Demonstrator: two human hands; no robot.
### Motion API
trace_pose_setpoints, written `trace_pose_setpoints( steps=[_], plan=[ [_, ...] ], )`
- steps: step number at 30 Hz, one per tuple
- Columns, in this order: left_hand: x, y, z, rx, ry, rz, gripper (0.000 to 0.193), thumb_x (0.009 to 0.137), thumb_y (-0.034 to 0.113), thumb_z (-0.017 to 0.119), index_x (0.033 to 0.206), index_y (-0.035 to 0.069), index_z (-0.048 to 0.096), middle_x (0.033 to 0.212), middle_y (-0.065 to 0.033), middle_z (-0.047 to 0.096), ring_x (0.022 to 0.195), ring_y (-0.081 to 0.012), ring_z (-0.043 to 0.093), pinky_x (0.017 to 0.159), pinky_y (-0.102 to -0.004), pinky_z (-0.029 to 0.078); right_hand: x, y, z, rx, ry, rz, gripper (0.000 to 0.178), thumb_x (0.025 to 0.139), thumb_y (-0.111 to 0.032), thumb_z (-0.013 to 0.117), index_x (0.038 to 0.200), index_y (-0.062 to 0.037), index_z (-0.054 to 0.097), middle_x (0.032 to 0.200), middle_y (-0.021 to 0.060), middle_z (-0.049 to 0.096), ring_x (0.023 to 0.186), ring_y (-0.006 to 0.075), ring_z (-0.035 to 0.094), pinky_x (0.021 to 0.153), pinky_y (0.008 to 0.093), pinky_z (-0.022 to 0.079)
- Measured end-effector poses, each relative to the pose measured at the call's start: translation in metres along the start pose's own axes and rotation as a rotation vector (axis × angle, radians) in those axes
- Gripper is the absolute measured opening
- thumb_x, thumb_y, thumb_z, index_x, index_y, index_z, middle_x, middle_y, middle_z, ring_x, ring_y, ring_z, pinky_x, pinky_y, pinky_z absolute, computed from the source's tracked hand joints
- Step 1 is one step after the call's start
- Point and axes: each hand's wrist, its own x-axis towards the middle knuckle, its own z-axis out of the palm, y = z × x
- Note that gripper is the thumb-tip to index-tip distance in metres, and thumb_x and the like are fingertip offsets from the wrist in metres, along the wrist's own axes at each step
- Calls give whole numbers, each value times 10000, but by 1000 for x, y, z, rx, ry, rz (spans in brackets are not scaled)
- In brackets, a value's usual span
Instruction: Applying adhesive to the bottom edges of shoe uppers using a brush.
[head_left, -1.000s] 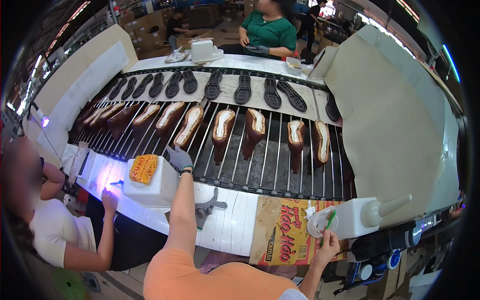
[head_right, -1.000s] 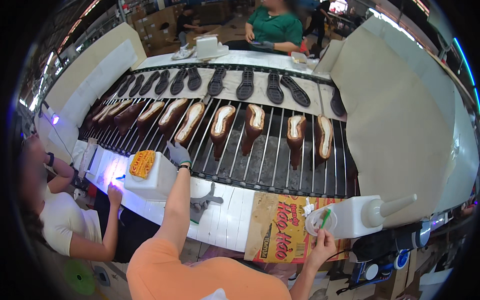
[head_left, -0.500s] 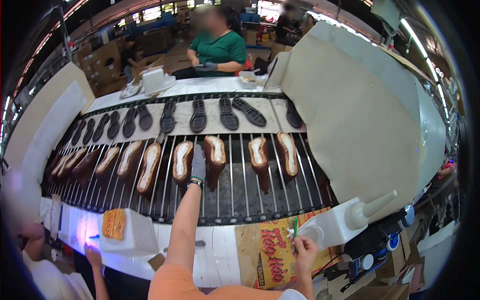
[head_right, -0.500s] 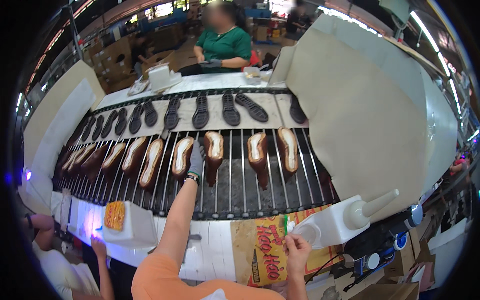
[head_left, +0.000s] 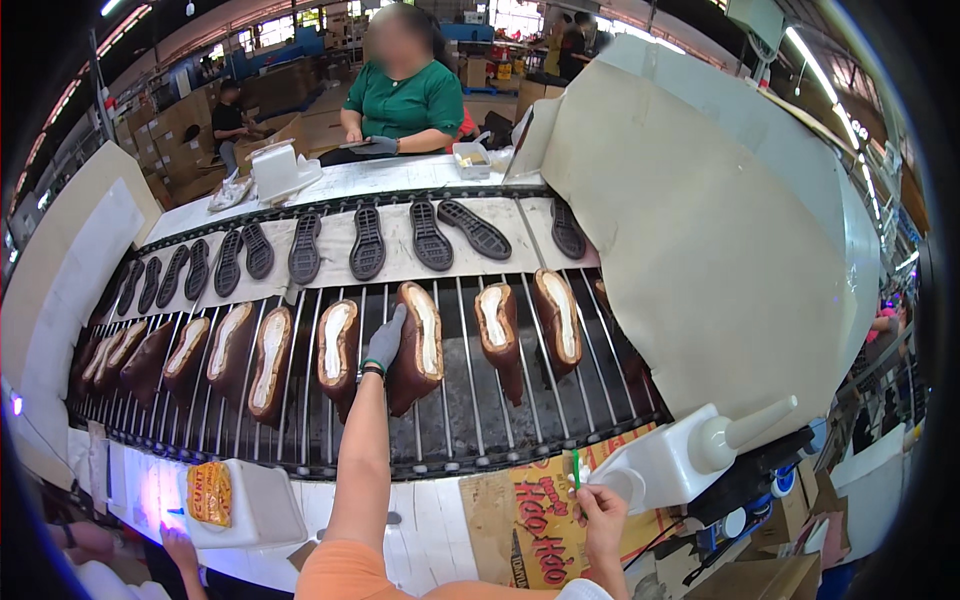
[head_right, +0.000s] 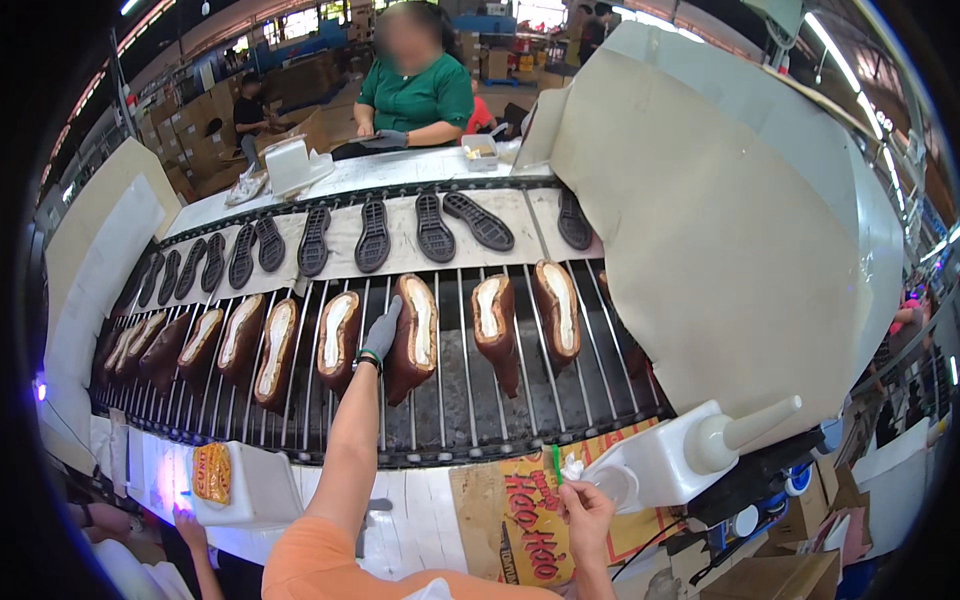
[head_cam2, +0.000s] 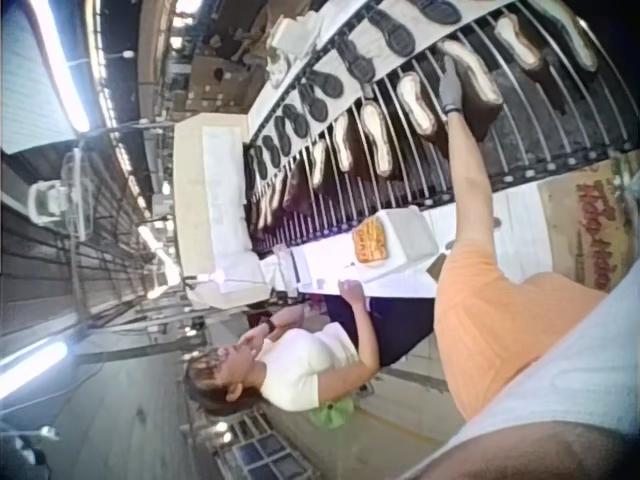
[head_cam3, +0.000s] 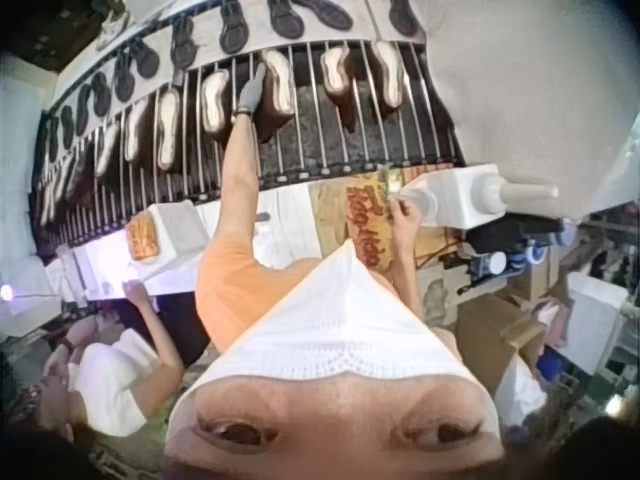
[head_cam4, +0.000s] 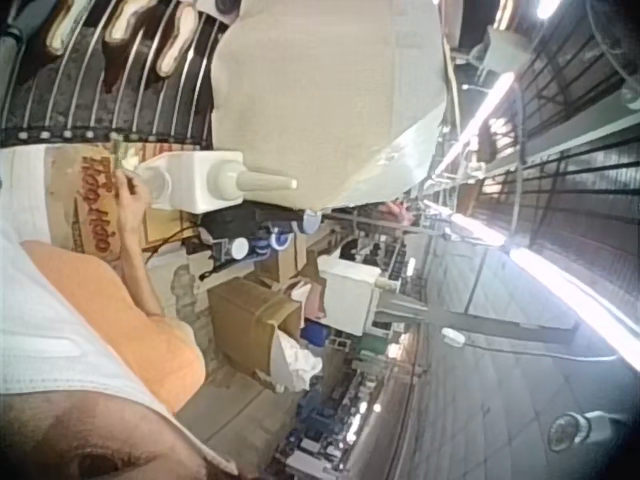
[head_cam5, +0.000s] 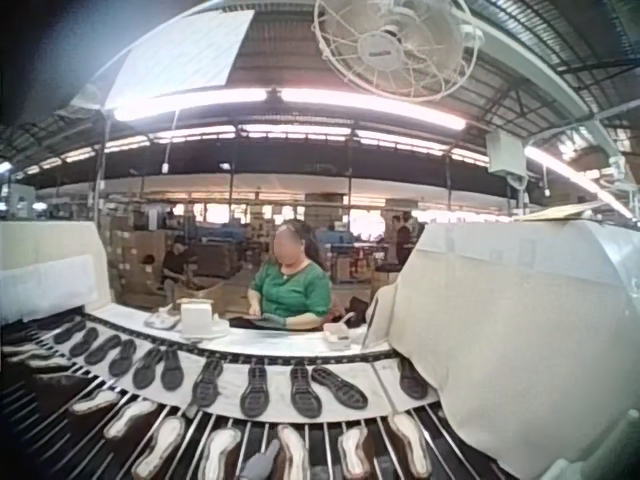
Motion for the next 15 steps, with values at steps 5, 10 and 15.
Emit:
trace_pose_setpoints(
  steps=[5,10,15],
  plan=[
    [-42,21,4,-848,-118,-219,735,877,602,543,1268,-20,563,1175,-90,626,1059,-202,577,963,-294,417,-10,-7,9,31,-49,11,116,877,-35,647,979,13,672,719,4,626,587,50,541,495,184,384],
    [-102,38,-2,-1136,-169,-267,622,873,550,595,1185,13,615,1074,-70,665,910,-162,627,872,-299,480,-27,-8,-12,22,-89,-82,245,869,17,618,1113,38,617,846,41,653,685,78,568,593,207,443],
    [-175,96,-40,-1306,208,-67,743,866,597,570,1373,71,435,1323,-87,519,1178,-232,511,1017,-337,419,-41,-9,-46,69,-19,-116,228,865,24,618,1091,40,602,869,57,655,673,88,579,597,210,459]
  ],
)
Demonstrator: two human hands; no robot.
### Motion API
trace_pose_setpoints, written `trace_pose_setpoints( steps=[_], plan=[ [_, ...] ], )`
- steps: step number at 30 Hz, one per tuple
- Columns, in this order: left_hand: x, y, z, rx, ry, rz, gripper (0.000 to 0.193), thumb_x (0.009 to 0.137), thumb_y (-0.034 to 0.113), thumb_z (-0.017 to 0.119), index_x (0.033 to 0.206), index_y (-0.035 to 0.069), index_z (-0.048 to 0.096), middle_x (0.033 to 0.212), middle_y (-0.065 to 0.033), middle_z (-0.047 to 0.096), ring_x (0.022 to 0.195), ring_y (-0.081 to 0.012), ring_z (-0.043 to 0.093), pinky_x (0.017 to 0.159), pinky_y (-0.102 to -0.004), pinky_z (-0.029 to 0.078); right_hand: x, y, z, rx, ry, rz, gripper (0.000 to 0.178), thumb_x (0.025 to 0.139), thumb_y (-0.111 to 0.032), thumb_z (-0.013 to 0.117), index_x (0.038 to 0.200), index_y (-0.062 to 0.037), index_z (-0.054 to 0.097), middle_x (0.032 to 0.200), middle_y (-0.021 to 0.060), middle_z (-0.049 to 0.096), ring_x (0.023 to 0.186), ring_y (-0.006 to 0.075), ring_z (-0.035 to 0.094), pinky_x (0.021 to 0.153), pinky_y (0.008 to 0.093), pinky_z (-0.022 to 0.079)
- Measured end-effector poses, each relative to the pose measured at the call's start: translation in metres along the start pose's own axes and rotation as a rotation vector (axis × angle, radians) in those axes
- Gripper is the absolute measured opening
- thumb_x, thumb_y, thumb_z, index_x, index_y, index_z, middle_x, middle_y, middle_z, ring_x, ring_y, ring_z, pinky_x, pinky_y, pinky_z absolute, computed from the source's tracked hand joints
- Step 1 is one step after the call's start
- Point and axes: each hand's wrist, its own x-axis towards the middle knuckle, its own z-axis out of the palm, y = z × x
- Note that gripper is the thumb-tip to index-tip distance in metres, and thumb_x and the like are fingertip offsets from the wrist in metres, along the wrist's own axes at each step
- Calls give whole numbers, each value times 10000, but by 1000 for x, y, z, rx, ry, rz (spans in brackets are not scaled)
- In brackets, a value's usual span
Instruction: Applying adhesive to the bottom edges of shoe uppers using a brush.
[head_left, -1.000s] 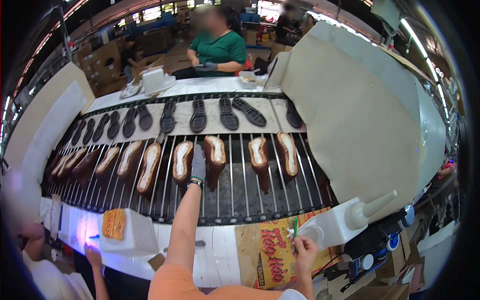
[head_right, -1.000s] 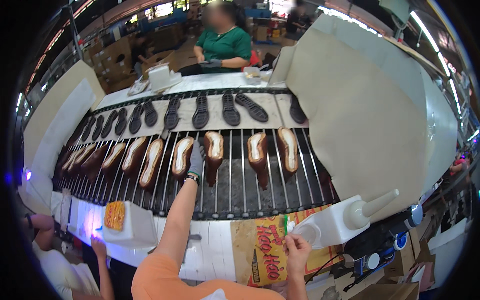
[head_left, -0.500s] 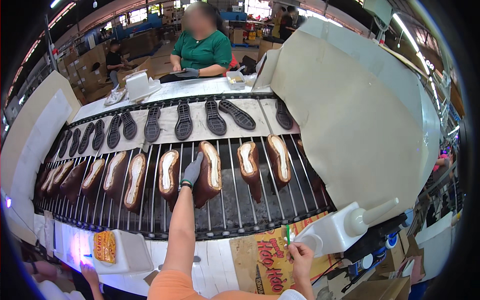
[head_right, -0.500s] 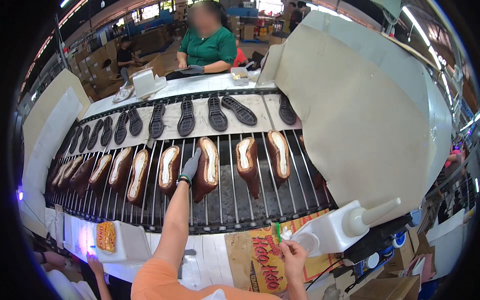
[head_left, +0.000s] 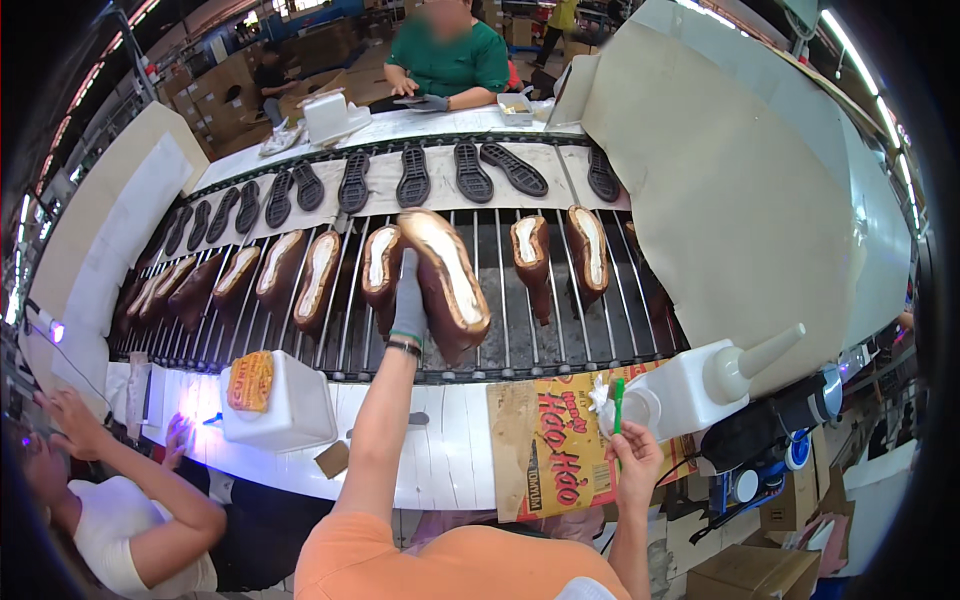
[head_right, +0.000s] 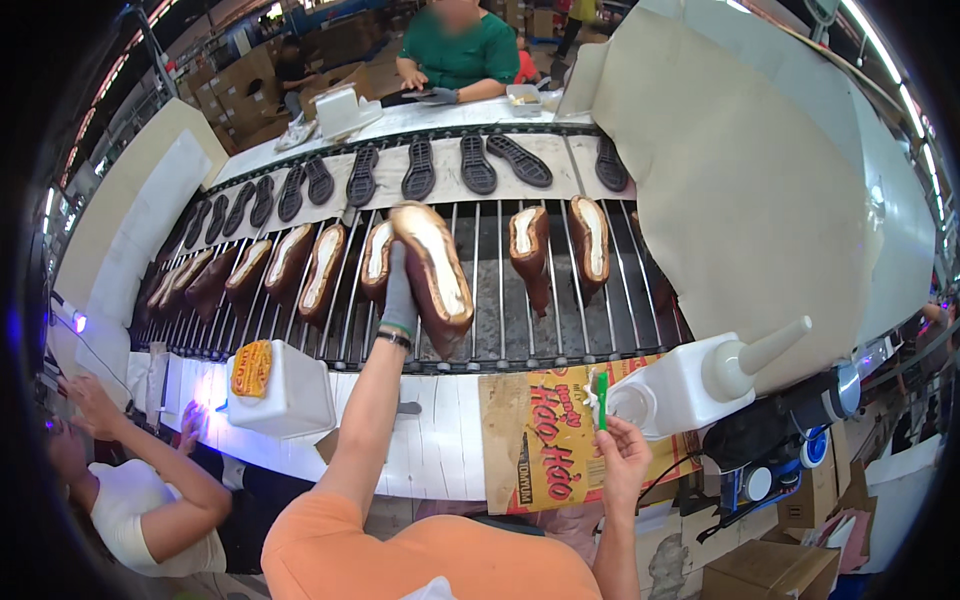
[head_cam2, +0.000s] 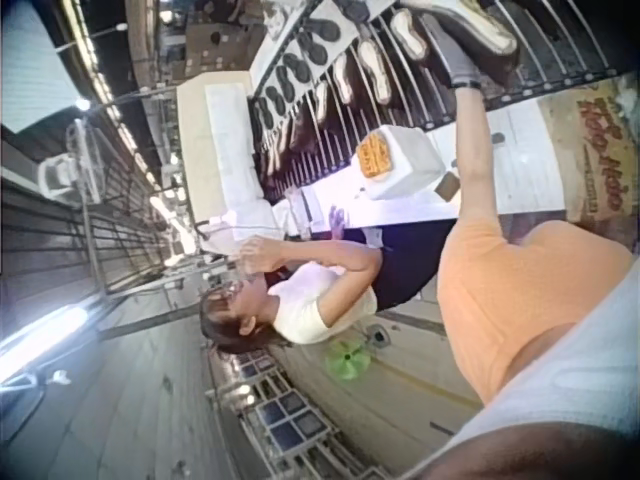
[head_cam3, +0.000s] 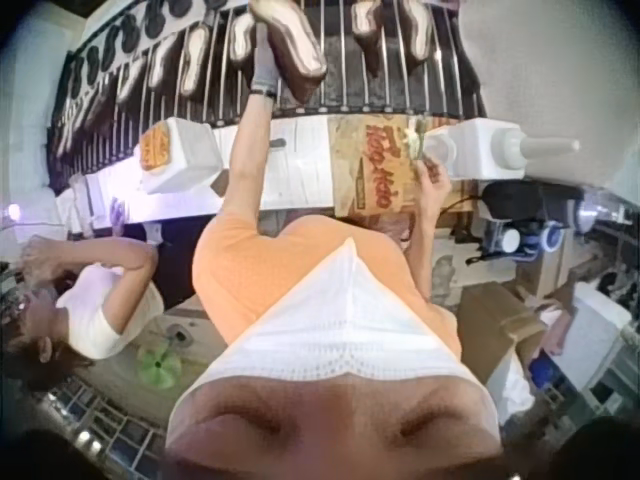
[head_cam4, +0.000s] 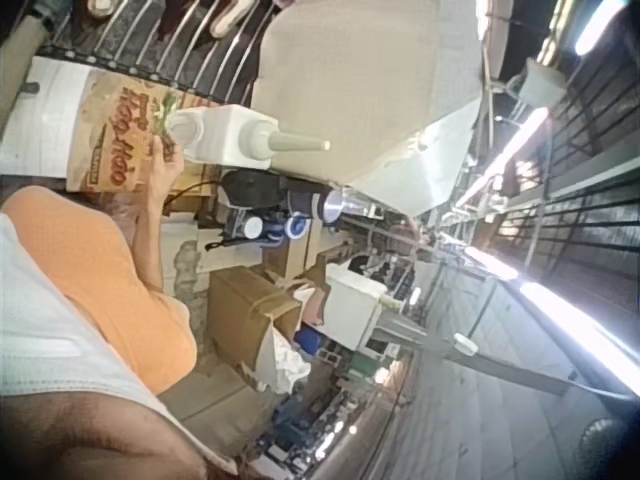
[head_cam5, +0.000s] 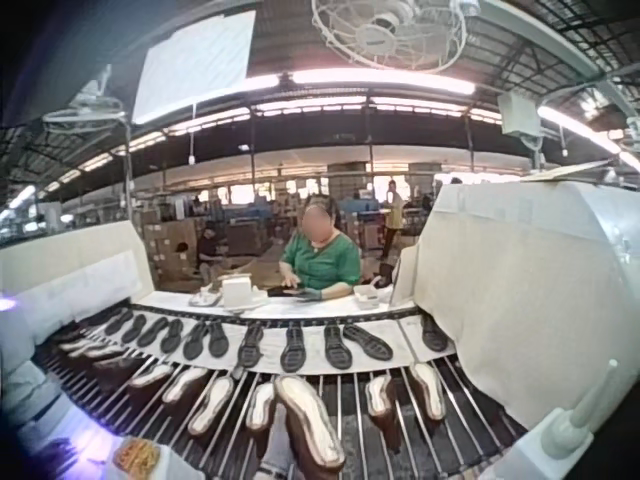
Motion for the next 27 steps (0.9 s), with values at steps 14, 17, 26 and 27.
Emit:
trace_pose_setpoints(
  steps=[14,17,26,27],
  plan=[
    [-286,-56,-68,1003,-220,507,785,838,332,719,1461,89,308,1487,-93,354,1382,-231,291,1164,-384,189,-33,-4,-6,-18,-166,-21,214,880,-17,617,1093,-3,639,890,66,697,629,55,558,510,177,394],
    [-304,-73,-86,1128,-336,412,743,868,339,685,1457,77,316,1490,-99,350,1372,-238,307,1154,-373,198,-39,-2,-12,1,-148,-32,208,884,-19,613,1089,8,636,894,70,696,629,61,561,517,185,403],
    [-320,-83,-87,1052,-267,394,721,876,323,679,1451,69,325,1486,-102,356,1360,-246,320,1144,-373,214,-53,7,-37,-58,-67,41,201,902,-25,586,1092,9,642,868,24,682,614,39,538,527,177,409],
    [-321,-84,-86,1045,-256,396,719,877,321,678,1451,68,326,1485,-102,356,1359,-247,322,1143,-373,215,-54,9,-39,-27,-66,35,202,897,-22,593,1091,3,644,859,12,675,620,32,538,522,171,403]
  ],
)
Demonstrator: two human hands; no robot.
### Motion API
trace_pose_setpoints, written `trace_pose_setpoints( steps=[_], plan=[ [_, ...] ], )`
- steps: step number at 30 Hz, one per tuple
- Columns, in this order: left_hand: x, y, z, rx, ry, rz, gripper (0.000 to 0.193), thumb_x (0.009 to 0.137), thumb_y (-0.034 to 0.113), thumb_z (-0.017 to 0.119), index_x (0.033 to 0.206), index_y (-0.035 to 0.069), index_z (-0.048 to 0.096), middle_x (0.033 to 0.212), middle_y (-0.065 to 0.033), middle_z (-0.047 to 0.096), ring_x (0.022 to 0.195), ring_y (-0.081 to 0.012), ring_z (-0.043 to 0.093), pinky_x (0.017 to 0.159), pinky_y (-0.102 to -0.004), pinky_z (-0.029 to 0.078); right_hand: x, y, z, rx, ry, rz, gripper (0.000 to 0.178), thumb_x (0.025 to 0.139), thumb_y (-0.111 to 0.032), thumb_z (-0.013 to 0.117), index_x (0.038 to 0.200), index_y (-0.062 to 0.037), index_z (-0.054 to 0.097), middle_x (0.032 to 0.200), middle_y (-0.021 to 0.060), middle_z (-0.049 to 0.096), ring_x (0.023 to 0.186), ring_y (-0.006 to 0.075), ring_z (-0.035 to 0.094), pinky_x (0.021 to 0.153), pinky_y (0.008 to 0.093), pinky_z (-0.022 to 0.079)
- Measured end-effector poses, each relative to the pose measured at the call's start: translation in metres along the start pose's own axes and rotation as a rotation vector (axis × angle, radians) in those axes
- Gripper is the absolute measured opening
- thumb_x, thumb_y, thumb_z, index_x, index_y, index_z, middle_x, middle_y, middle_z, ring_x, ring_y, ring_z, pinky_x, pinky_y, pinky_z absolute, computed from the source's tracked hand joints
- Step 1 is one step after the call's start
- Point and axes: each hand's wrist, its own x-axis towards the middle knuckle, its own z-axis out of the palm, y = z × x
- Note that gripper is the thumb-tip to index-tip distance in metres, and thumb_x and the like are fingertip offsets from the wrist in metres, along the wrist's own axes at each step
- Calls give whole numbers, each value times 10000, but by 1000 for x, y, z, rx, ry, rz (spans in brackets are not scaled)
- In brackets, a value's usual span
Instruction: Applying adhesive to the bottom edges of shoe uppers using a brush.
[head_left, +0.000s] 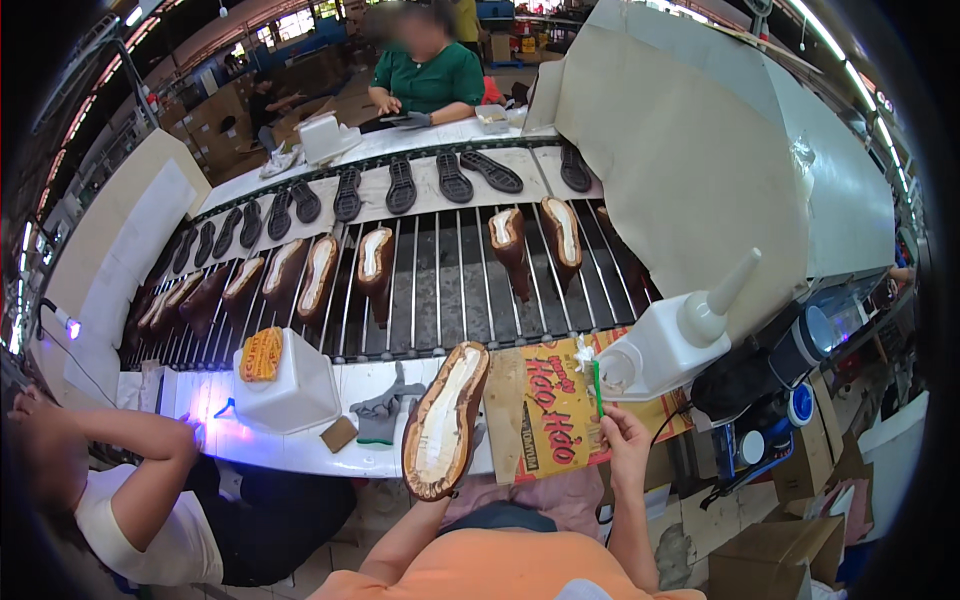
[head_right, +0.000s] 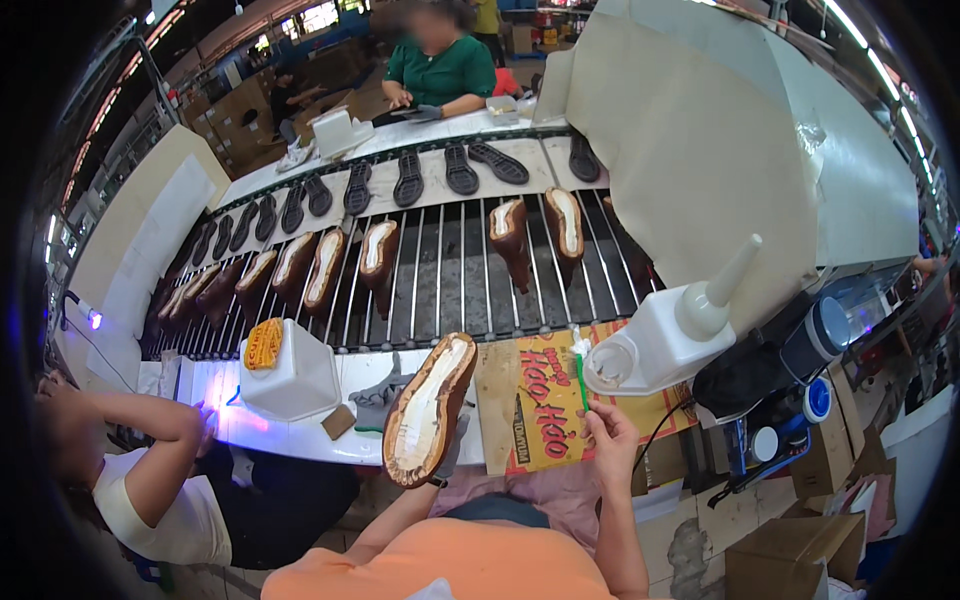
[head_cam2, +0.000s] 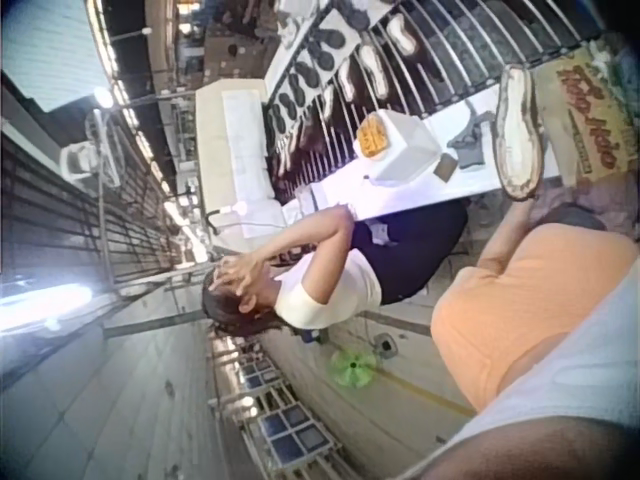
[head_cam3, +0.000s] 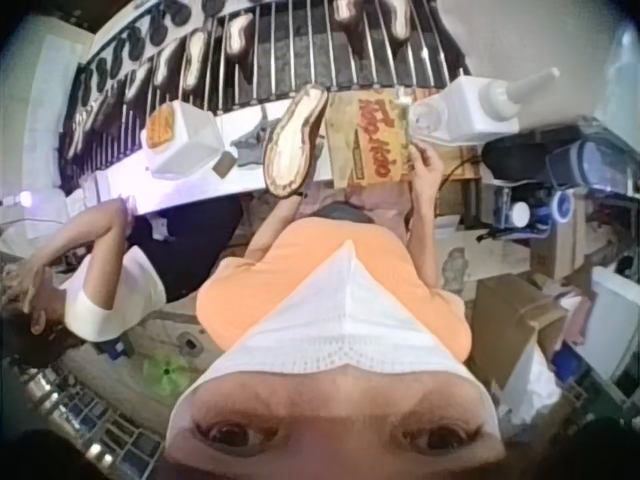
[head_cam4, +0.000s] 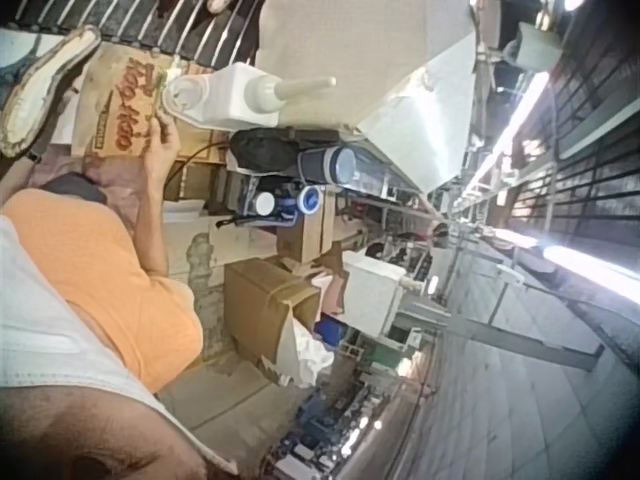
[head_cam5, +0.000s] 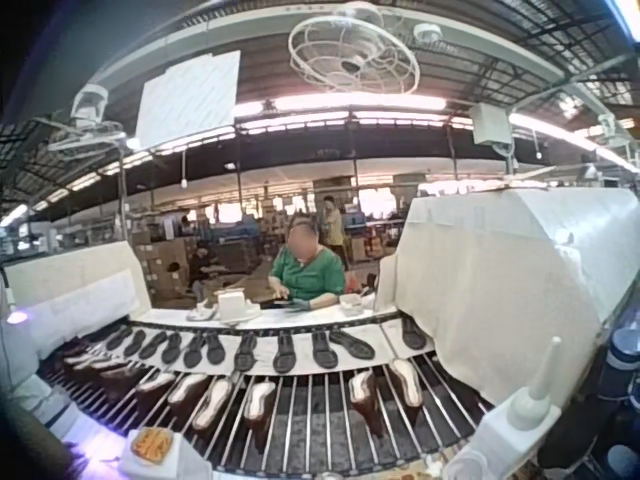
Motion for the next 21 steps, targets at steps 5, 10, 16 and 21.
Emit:
trace_pose_setpoints(
  steps=[5,10,16,21],
  plan=[
    [-16,7,12,-27,8,-30,707,882,313,675,1448,63,331,1483,-103,360,1352,-252,329,1137,-373,224,15,-9,-23,-188,138,-183,189,866,-21,639,1052,-1,659,825,-24,637,648,28,521,554,184,398],
    [-29,5,15,-51,60,-106,695,887,304,672,1444,59,336,1481,-105,363,1346,-256,336,1132,-373,233,32,-32,-54,-762,216,-425,202,796,-15,678,994,23,661,819,111,655,747,174,622,689,302,476],
    [-24,10,21,-147,206,-189,681,893,293,668,1441,53,343,1478,-107,367,1338,-261,345,1126,-373,244,46,-39,-48,-1335,152,-333,133,802,-93,663,888,-16,597,894,152,626,813,356,634,713,432,502],
    [-18,15,24,-249,220,-230,665,923,348,605,1449,52,326,1484,-106,360,1352,-265,335,1124,-360,233,64,-28,-32,-1568,88,-324,132,780,-12,617,905,-1,578,912,182,625,796,354,675,666,420,557]
  ],
)
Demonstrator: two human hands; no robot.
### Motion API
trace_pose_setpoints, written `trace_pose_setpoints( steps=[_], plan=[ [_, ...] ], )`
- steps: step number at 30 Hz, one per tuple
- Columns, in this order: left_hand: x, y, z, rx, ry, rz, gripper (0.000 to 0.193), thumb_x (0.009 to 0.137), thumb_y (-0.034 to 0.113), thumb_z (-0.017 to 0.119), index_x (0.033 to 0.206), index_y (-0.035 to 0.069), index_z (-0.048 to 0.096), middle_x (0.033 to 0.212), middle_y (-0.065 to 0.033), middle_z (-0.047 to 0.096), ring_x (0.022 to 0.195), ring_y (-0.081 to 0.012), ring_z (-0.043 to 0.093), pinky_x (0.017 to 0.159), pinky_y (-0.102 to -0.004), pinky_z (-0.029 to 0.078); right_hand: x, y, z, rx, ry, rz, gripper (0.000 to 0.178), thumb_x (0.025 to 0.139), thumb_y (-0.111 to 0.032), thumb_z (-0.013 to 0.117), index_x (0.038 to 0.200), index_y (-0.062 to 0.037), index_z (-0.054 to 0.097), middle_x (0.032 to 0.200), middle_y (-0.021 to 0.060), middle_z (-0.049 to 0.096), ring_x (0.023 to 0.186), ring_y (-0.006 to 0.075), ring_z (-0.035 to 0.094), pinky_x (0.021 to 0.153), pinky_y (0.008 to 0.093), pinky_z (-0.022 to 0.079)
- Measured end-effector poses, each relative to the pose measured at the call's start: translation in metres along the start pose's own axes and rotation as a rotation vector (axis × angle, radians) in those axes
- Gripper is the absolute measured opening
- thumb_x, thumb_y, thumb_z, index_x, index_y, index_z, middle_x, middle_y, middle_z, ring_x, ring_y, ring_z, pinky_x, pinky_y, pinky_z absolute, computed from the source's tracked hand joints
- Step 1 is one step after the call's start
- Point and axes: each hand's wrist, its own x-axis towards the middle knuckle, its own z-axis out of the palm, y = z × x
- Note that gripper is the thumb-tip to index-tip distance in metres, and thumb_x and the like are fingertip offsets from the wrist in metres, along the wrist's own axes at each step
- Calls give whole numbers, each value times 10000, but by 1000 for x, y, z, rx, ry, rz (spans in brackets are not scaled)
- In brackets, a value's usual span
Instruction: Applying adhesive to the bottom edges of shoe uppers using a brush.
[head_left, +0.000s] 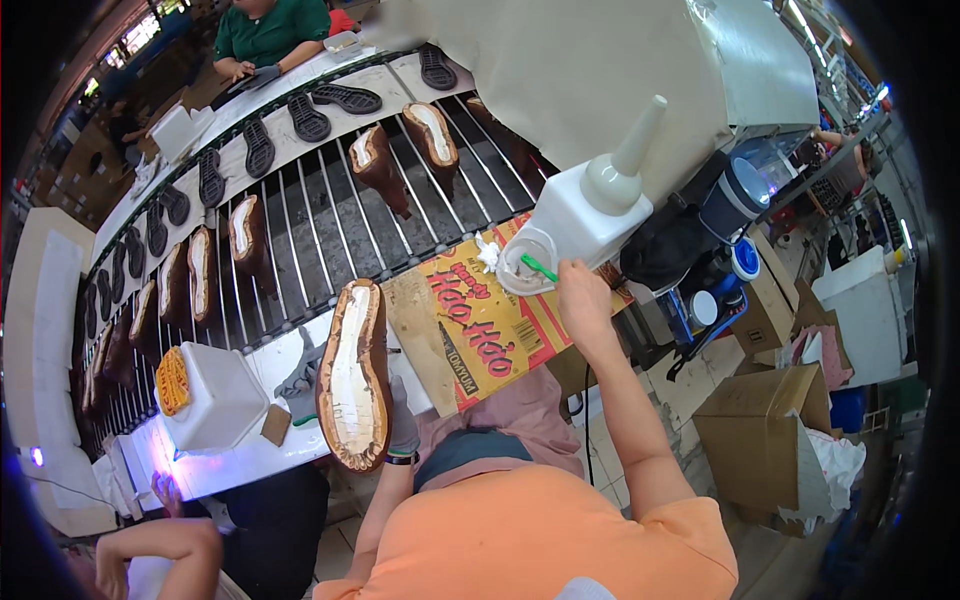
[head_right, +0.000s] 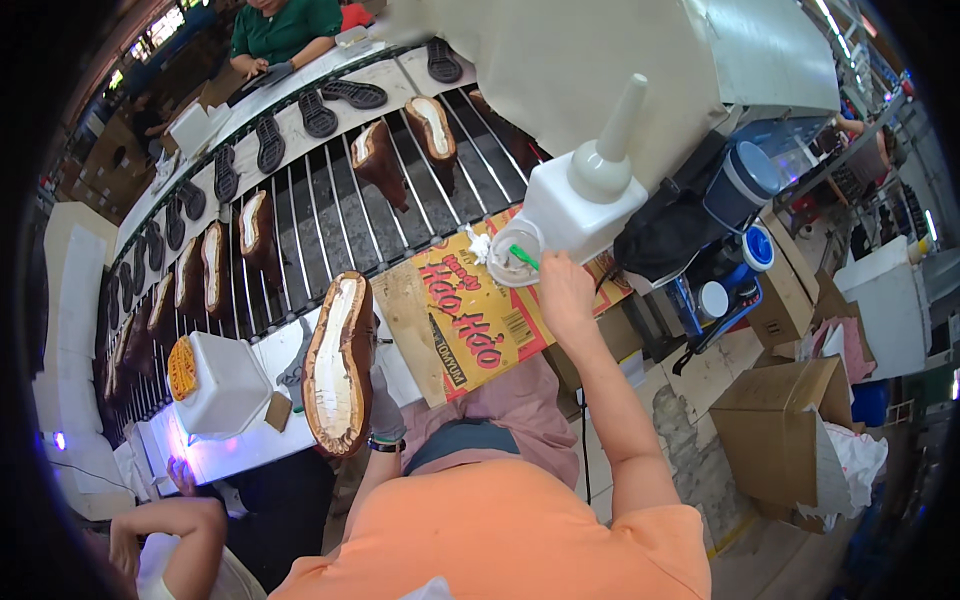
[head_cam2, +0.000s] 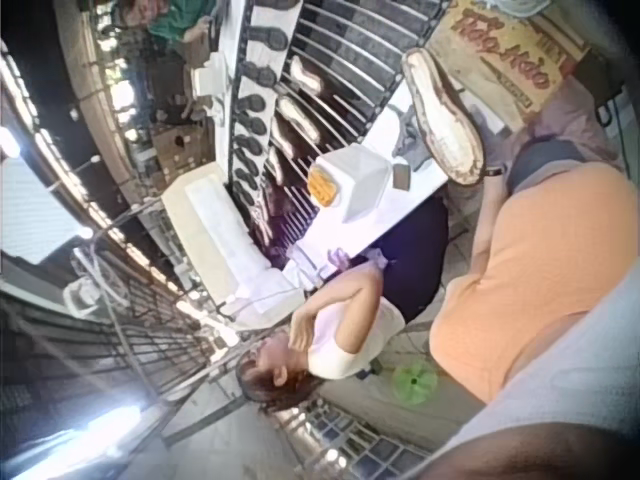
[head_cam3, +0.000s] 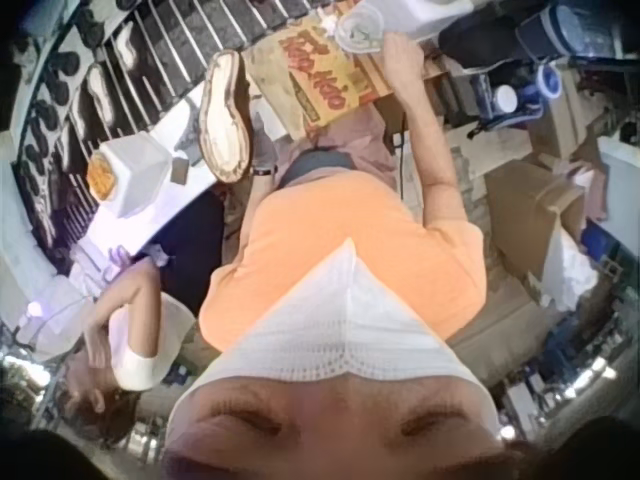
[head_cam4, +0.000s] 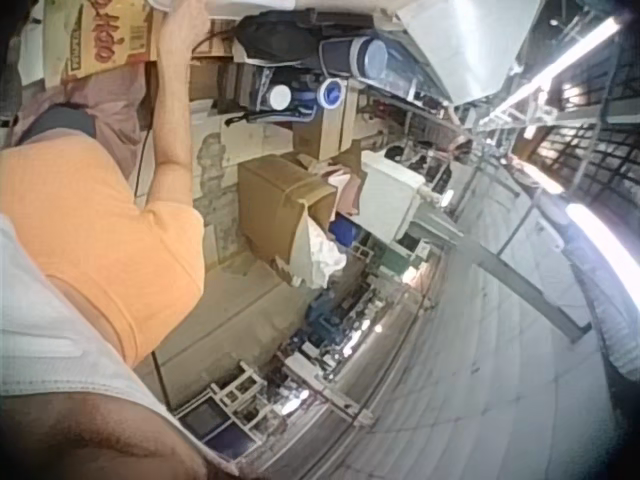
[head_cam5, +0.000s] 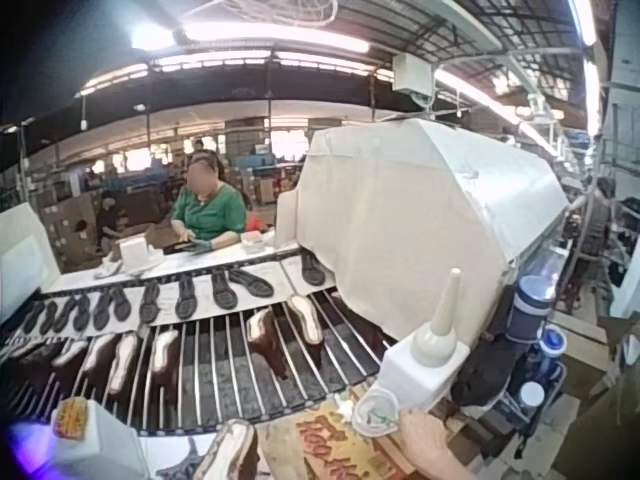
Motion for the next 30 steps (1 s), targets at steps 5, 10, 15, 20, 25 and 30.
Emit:
trace_pose_setpoints(
  steps=[5,10,15,20,25,30],
  plan=[
    [-4,-3,-8,39,-59,9,640,937,338,581,1450,54,327,1484,-108,360,1349,-267,340,1120,-361,242,15,-19,7,-155,-23,-46,66,786,-50,621,797,-5,668,825,187,662,752,337,692,640,401,565],
    [-15,-6,-17,113,-130,1,614,950,328,557,1451,57,328,1484,-110,360,1346,-269,345,1116,-361,251,20,9,8,11,-68,-68,79,794,-47,615,798,1,678,779,168,673,702,310,680,600,394,535],
    [-27,-12,-17,230,-221,-8,589,964,319,533,1452,60,329,1484,-112,361,1343,-271,350,1112,-361,260,-4,43,48,955,47,279,156,858,-128,661,852,27,674,641,67,633,567,115,596,524,253,444],
    [-28,-6,-13,670,-355,66,565,977,309,509,1453,63,330,1484,-114,361,1339,-273,355,1109,-362,270,-17,39,76,1305,63,266,192,883,-115,655,1026,8,622,800,28,663,562,62,533,460,208,386],
    [-20,16,-8,2485,-19,1049,534,995,329,437,1452,70,342,1458,-132,402,1332,-273,389,1112,-386,298,-1,-2,54,1625,-137,263,129,951,-129,564,1004,-28,624,808,36,665,563,54,512,486,184,373],
    [-17,28,2,3554,1288,1792,527,995,329,436,1445,67,350,1446,-135,413,1319,-276,403,1104,-389,310,-32,-60,15,1571,-386,102,139,879,-79,651,1003,-30,690,831,19,671,619,38,525,545,201,391]
  ],
)
